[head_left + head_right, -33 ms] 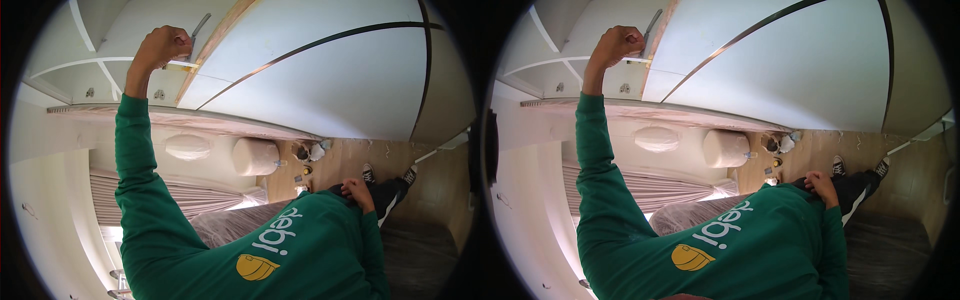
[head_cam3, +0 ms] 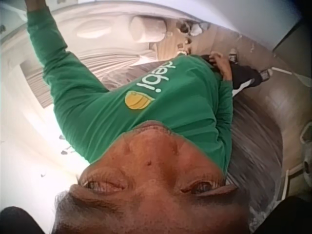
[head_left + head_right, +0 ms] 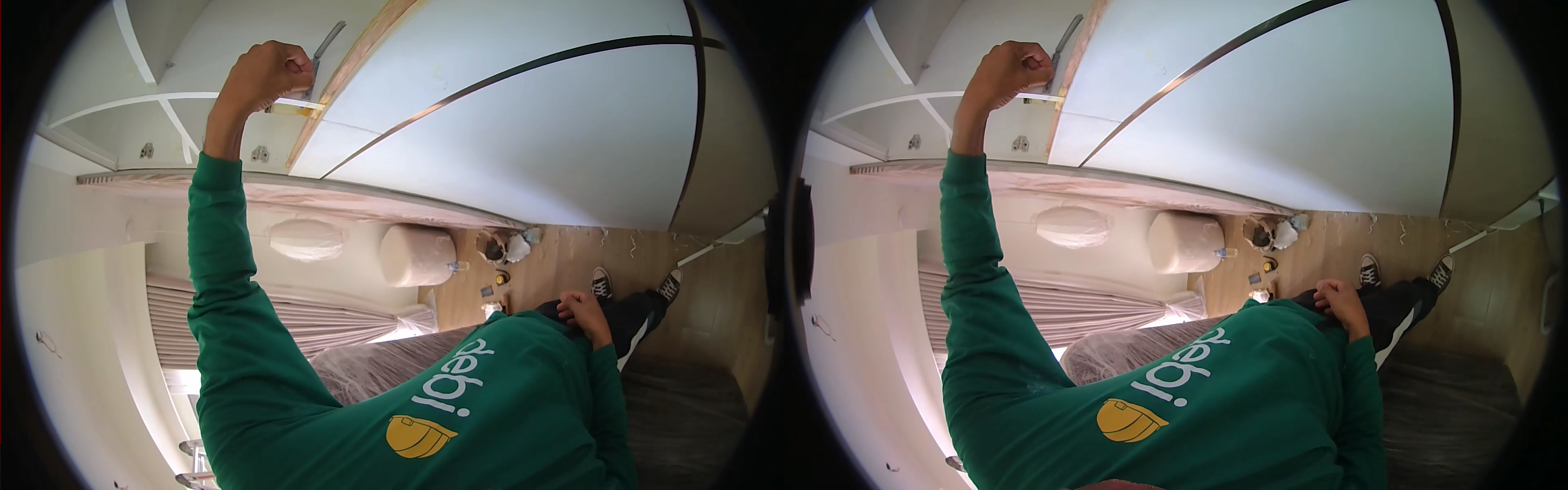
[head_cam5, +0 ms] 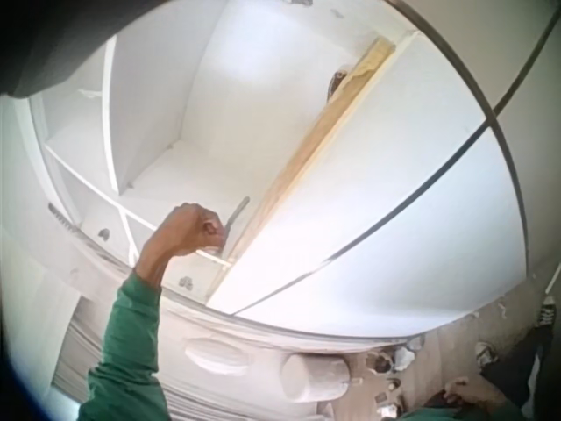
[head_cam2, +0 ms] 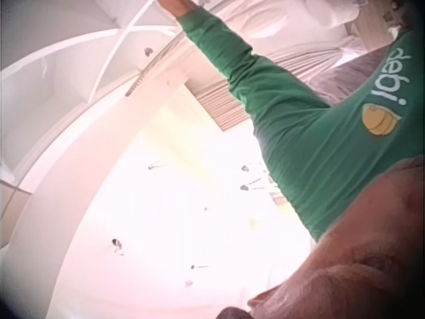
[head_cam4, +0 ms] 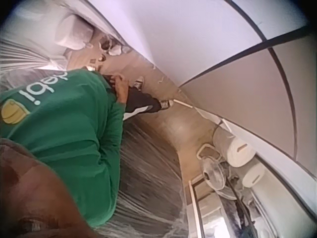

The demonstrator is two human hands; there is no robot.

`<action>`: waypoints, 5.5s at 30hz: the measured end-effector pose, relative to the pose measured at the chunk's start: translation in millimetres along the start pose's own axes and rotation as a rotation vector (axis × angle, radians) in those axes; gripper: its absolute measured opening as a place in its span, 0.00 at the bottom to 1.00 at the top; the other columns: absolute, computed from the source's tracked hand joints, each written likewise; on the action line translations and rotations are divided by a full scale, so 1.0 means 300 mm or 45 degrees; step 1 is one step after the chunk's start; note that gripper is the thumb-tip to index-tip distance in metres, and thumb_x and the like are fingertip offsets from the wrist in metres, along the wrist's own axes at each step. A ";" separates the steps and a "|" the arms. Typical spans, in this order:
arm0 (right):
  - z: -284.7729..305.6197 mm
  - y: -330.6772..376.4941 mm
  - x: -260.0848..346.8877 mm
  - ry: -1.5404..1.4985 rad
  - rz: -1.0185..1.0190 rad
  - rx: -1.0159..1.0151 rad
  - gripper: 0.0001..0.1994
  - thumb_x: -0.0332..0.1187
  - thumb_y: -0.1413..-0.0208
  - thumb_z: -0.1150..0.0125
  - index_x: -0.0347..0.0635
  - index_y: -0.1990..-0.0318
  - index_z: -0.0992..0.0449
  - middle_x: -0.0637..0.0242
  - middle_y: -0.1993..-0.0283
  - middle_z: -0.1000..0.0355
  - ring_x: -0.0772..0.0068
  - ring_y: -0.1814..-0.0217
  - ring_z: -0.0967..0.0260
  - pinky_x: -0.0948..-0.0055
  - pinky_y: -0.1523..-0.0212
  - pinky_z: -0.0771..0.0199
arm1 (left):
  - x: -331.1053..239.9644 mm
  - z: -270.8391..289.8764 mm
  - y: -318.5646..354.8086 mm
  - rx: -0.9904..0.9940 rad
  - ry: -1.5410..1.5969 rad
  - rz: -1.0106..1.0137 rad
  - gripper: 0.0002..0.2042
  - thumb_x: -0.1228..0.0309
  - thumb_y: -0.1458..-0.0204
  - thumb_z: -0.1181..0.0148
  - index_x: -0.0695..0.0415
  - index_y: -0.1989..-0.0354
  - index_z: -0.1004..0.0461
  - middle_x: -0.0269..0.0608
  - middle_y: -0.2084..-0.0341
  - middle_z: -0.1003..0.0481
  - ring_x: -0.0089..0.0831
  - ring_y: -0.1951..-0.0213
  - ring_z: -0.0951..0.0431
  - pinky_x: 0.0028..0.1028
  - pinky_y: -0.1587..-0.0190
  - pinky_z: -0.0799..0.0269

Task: The person aligns a metal bracket against a wooden frame inside a cabinet, marks the placement with a pencil, and hammers a small nail to secure it before using a screwdriver.

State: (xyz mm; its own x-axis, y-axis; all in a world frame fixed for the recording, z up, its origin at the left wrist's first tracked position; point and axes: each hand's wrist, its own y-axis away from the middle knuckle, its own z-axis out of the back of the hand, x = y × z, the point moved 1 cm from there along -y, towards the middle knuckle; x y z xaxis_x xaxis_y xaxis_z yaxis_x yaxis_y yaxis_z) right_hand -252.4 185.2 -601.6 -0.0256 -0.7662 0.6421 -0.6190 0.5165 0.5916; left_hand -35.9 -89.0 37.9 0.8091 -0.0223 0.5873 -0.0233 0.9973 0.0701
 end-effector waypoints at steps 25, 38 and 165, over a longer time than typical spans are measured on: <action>-0.024 -0.012 -0.004 0.047 -0.037 0.075 0.20 0.46 0.34 0.38 0.40 0.45 0.19 0.63 0.56 0.17 0.70 0.59 0.19 0.69 0.60 0.22 | 0.020 -0.007 0.040 0.012 -0.037 -0.026 0.09 0.65 0.46 0.27 0.55 0.61 0.12 0.41 0.70 0.14 0.31 0.71 0.18 0.32 0.63 0.23; 0.263 -0.078 0.251 0.317 0.006 -0.100 0.22 0.44 0.32 0.36 0.36 0.40 0.23 0.56 0.51 0.18 0.65 0.55 0.19 0.65 0.52 0.17 | 0.042 -0.008 0.100 -0.050 -0.096 -0.148 0.10 0.71 0.51 0.29 0.58 0.60 0.11 0.49 0.62 0.13 0.43 0.58 0.13 0.40 0.56 0.21; 0.917 0.089 0.119 -0.214 -0.322 -0.058 0.16 0.38 0.31 0.38 0.32 0.47 0.23 0.53 0.55 0.18 0.59 0.56 0.19 0.64 0.55 0.18 | -0.155 -0.259 0.222 -1.081 0.550 0.608 0.09 0.71 0.35 0.34 0.51 0.48 0.16 0.39 0.61 0.31 0.31 0.64 0.28 0.31 0.63 0.27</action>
State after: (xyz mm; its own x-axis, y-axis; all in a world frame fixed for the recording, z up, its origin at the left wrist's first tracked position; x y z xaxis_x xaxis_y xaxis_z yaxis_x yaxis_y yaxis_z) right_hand -485.8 66.3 -697.0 -0.0074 -0.9231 0.3844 -0.5867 0.3153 0.7459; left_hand -29.5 -16.1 -47.5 0.9678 0.2450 0.0580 -0.1110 0.6221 -0.7751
